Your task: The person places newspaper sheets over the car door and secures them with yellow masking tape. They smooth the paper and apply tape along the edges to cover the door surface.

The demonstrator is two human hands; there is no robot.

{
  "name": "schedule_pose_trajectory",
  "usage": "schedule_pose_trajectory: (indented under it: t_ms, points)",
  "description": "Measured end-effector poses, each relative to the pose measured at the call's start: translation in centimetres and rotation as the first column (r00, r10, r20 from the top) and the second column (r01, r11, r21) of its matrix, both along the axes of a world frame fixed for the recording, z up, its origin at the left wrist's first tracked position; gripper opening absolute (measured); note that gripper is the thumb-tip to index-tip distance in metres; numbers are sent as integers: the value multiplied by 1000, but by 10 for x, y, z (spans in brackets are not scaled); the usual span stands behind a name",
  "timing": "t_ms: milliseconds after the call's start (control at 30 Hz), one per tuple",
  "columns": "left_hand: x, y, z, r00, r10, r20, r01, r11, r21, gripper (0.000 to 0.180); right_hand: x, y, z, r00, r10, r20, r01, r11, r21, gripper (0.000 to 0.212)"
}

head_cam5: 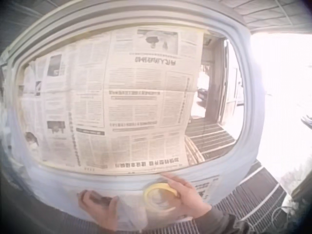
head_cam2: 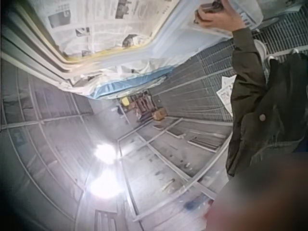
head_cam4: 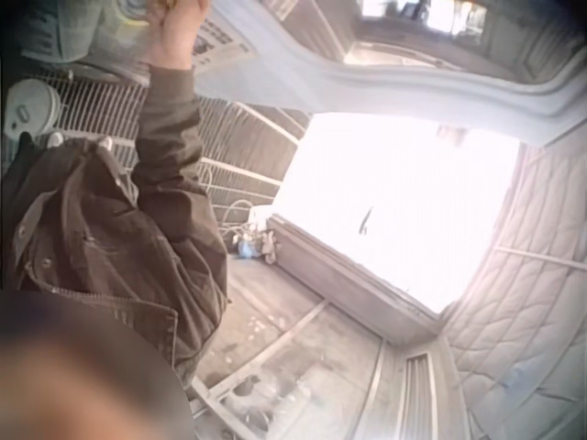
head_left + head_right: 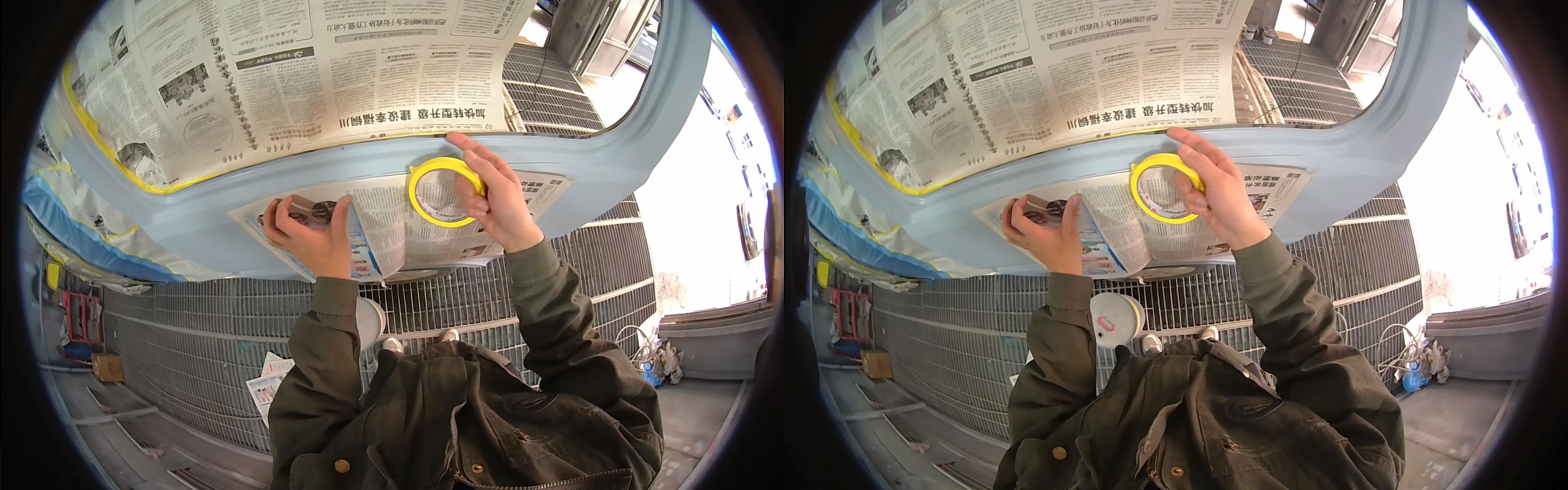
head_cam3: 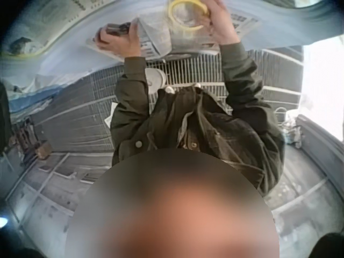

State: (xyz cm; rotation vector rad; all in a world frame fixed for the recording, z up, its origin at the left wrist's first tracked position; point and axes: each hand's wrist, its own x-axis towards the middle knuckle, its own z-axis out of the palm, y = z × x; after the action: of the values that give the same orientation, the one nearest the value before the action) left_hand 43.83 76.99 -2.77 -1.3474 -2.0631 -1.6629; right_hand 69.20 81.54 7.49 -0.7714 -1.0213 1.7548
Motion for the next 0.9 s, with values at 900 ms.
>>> schedule_pose_trajectory:
  t_ms: [900]
  points:
    - [-33,-5,-2,991,97,96,-110,983,143,68,-28,15,-22,920,288,265,-346,915,207,25]
